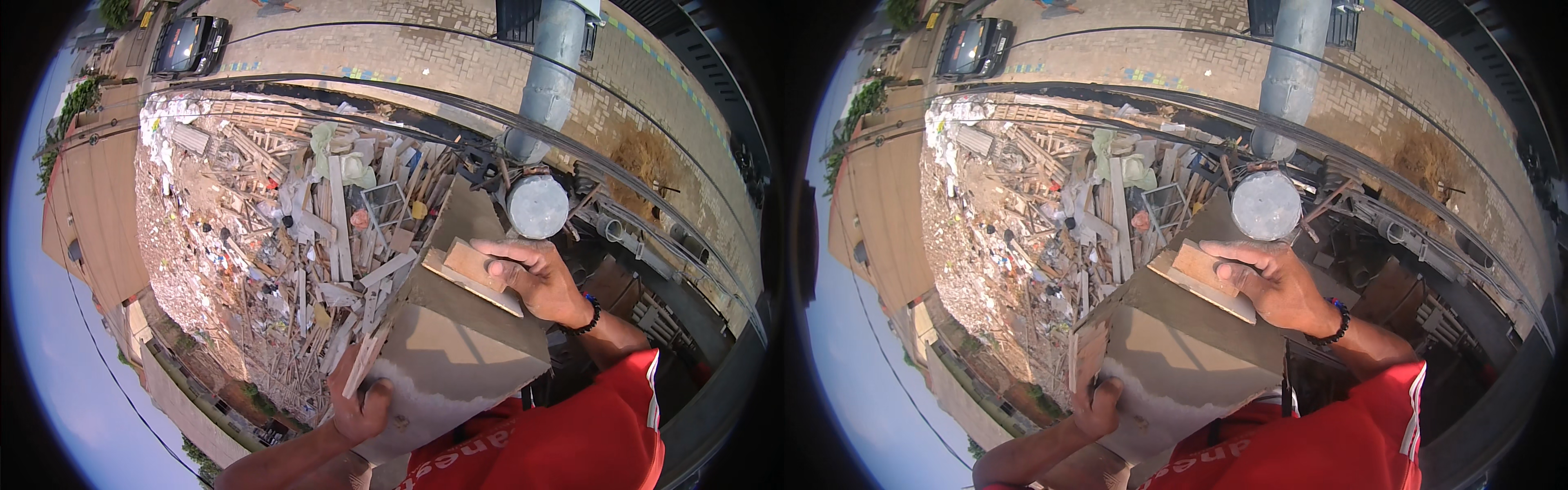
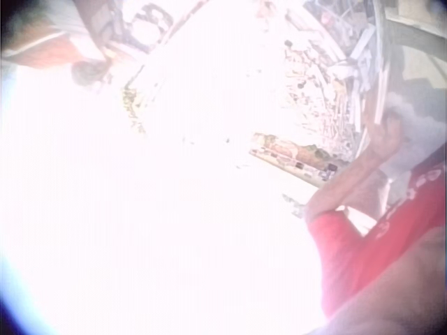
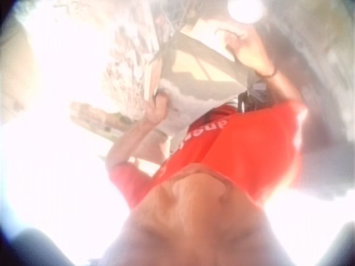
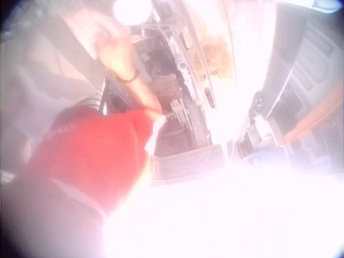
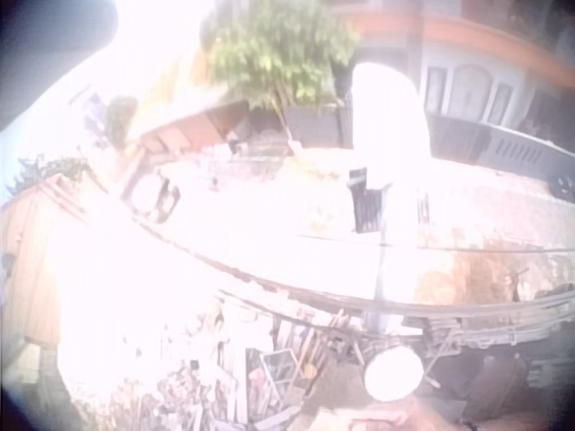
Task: The person scoops wet concrete from a bucket using a trowel and applies it to a rectangular concrete block. They then use a wooden float to smooth the surface of the concrete, repeatedly leveling and refining the finish on the block's top and edges.
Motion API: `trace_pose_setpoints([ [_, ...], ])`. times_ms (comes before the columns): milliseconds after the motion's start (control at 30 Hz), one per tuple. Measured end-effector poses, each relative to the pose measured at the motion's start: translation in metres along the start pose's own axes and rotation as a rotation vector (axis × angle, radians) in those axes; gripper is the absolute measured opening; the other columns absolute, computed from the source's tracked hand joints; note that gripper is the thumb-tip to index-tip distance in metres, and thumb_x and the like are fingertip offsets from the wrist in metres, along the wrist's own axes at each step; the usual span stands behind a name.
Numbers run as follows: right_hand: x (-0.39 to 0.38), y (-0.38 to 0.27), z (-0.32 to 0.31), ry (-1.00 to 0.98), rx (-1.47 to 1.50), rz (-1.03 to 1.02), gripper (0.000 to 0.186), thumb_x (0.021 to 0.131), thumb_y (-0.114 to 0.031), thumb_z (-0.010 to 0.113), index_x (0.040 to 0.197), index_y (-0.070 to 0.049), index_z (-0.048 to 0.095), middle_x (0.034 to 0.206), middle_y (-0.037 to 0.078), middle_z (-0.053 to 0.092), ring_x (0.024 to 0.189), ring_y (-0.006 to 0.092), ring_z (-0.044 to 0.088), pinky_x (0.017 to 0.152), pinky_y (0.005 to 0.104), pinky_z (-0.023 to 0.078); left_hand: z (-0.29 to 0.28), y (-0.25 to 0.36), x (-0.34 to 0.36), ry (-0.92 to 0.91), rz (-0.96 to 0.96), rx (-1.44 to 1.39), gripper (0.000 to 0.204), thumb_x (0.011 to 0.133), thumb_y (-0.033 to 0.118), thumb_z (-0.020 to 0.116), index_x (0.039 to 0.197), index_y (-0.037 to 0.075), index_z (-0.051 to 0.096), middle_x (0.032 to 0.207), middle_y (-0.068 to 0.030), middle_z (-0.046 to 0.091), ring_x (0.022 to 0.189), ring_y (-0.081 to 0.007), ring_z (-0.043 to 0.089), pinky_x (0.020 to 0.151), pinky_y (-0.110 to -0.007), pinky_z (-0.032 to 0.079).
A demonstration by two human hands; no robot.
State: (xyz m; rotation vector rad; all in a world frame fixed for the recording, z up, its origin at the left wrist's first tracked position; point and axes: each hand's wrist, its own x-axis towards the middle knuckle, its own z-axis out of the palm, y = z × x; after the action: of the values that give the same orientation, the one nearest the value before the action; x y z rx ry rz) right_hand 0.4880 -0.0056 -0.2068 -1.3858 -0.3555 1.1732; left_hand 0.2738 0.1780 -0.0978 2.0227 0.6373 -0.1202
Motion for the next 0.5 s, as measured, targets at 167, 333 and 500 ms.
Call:
trace_pose_setpoints([
  [167, -0.017, -0.041, -0.002, -0.123, -0.058, -0.277, 0.032, 0.096, -0.017, 0.059, 0.123, -0.002, 0.062, 0.100, 0.014, 0.071, 0.082, 0.0148, 0.065, 0.075, 0.0283, 0.049, -0.001, 0.002, -0.003, -0.006, -0.022, 0.014, 0.047, 0.072, 0.003, 0.052, 0.116, -0.011, 0.054, 0.089, -0.0185, 0.056, 0.071, -0.0266, 0.056, 0.065, -0.035, 0.047],
  [333, -0.030, -0.050, -0.020, 0.096, 0.094, -0.219, 0.035, 0.095, -0.021, 0.060, 0.120, 0.004, 0.063, 0.099, 0.012, 0.071, 0.088, 0.0117, 0.065, 0.079, 0.0265, 0.049, -0.004, -0.005, -0.005, -0.044, 0.068, 0.114, 0.050, 0.071, 0.003, 0.052, 0.119, -0.010, 0.054, 0.092, -0.0200, 0.057, 0.073, -0.0277, 0.057, 0.068, -0.034, 0.048],
  [500, -0.032, -0.028, -0.018, 0.162, -0.099, -0.108, 0.035, 0.095, -0.020, 0.061, 0.121, 0.004, 0.061, 0.093, 0.010, 0.070, 0.082, 0.0100, 0.062, 0.075, 0.0252, 0.048, -0.006, -0.004, -0.005, -0.060, 0.043, 0.093, 0.051, 0.071, 0.003, 0.053, 0.120, -0.009, 0.054, 0.095, -0.0219, 0.058, 0.078, -0.0305, 0.059, 0.072, -0.036, 0.048],
])
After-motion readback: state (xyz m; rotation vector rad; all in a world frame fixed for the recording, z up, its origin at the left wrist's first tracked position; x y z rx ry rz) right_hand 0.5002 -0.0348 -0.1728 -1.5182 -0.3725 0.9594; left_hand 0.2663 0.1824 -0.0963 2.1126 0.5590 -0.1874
